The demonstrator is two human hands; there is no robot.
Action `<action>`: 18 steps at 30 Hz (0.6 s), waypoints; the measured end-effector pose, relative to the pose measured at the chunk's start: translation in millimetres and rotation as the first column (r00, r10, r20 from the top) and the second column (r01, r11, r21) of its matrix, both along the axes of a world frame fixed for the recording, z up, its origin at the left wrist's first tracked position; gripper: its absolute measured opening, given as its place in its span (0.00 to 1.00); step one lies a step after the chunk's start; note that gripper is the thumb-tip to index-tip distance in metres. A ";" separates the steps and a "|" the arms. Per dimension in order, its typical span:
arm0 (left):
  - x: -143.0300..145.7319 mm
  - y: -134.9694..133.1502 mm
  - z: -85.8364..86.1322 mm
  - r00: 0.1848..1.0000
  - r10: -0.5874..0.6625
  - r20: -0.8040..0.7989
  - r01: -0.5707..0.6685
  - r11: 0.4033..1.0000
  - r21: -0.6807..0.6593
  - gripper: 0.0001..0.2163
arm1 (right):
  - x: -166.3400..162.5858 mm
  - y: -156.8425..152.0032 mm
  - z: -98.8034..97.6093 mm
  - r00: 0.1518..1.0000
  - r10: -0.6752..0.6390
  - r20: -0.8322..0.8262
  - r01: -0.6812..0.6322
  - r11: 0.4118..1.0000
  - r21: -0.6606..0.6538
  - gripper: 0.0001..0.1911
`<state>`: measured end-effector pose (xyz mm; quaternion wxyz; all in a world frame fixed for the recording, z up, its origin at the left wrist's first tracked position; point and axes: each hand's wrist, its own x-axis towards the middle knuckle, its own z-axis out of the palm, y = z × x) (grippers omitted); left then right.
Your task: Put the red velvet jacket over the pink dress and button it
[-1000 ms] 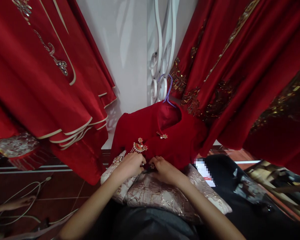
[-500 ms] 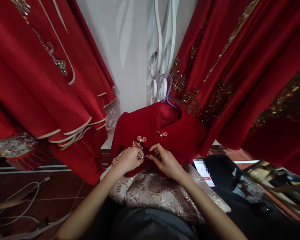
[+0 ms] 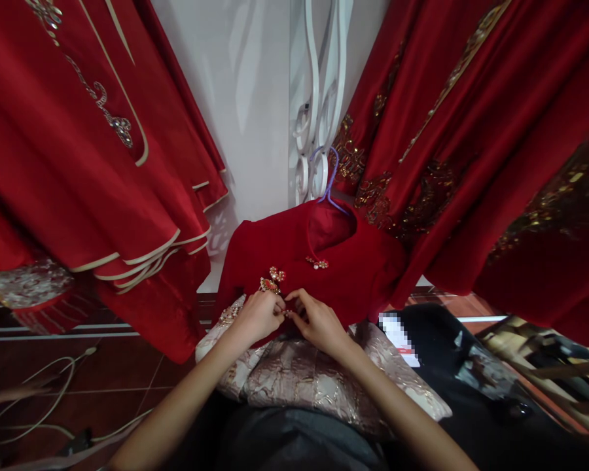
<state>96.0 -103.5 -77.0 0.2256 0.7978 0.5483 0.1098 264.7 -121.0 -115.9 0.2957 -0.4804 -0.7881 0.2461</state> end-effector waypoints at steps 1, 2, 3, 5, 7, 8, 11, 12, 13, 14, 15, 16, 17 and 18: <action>0.8 -0.8 0.4 1.000 0.005 -0.018 -0.005 1.000 0.008 0.10 | -0.1 0.1 0.0 1.000 -0.007 0.003 0.007 1.000 0.004 0.12; 1.3 -1.6 0.8 0.999 0.013 -0.032 -0.012 1.000 0.015 0.10 | -0.4 0.1 -0.3 1.000 -0.015 0.004 0.015 1.000 0.009 0.11; 1.4 -2.1 1.0 0.999 0.021 -0.038 -0.020 1.000 0.024 0.11 | -0.8 0.1 -0.7 1.000 -0.023 0.006 0.022 1.000 0.015 0.11; 0.9 -2.3 1.4 0.999 0.032 -0.036 -0.030 0.999 0.043 0.11 | -2.1 0.1 -2.3 0.999 -0.037 0.013 0.036 0.999 0.032 0.10; -0.2 -1.7 1.8 0.999 0.030 -0.032 -0.029 0.998 0.052 0.12 | -3.8 0.3 -4.6 0.999 -0.045 0.026 0.044 0.998 0.048 0.10; -0.8 -1.1 1.9 0.999 0.025 -0.035 -0.023 0.998 0.053 0.11 | -4.6 0.4 -5.8 0.998 -0.052 0.032 0.050 0.997 0.055 0.10; -1.8 0.6 1.9 0.998 0.011 -0.063 -0.007 0.998 0.067 0.09 | -6.7 0.4 -7.9 0.997 -0.071 0.042 0.068 0.996 0.064 0.09; -2.3 1.1 1.9 0.998 0.005 -0.068 0.000 0.997 0.077 0.09 | -6.8 0.3 -7.2 0.996 -0.075 0.048 0.072 0.996 0.061 0.09; -3.1 1.6 2.2 0.998 0.000 -0.069 0.006 0.996 0.086 0.08 | -6.3 -0.1 -5.2 0.995 -0.076 0.057 0.073 0.996 0.054 0.10; -4.4 2.0 2.9 0.998 0.000 -0.065 0.006 0.996 0.094 0.08 | -5.0 -0.7 -1.8 0.995 -0.074 0.068 0.071 0.996 0.046 0.10; -6.4 2.4 4.3 0.998 0.008 -0.059 -0.002 0.995 0.101 0.07 | -2.6 -1.5 3.0 0.994 -0.074 0.076 0.072 0.997 0.038 0.11; -9.2 2.8 6.6 0.998 0.020 -0.054 -0.015 0.994 0.108 0.07 | 0.8 -2.4 9.2 0.994 -0.078 0.073 0.076 0.997 0.034 0.11; -12.7 3.0 9.7 0.998 0.037 -0.050 -0.031 0.993 0.115 0.08 | 5.3 -3.5 16.6 0.995 -0.085 0.059 0.083 0.996 0.035 0.11; -16.7 2.9 13.8 0.997 0.056 -0.049 -0.050 0.991 0.124 0.09 | 10.6 -4.5 24.6 0.994 -0.101 0.029 0.100 0.994 0.042 0.11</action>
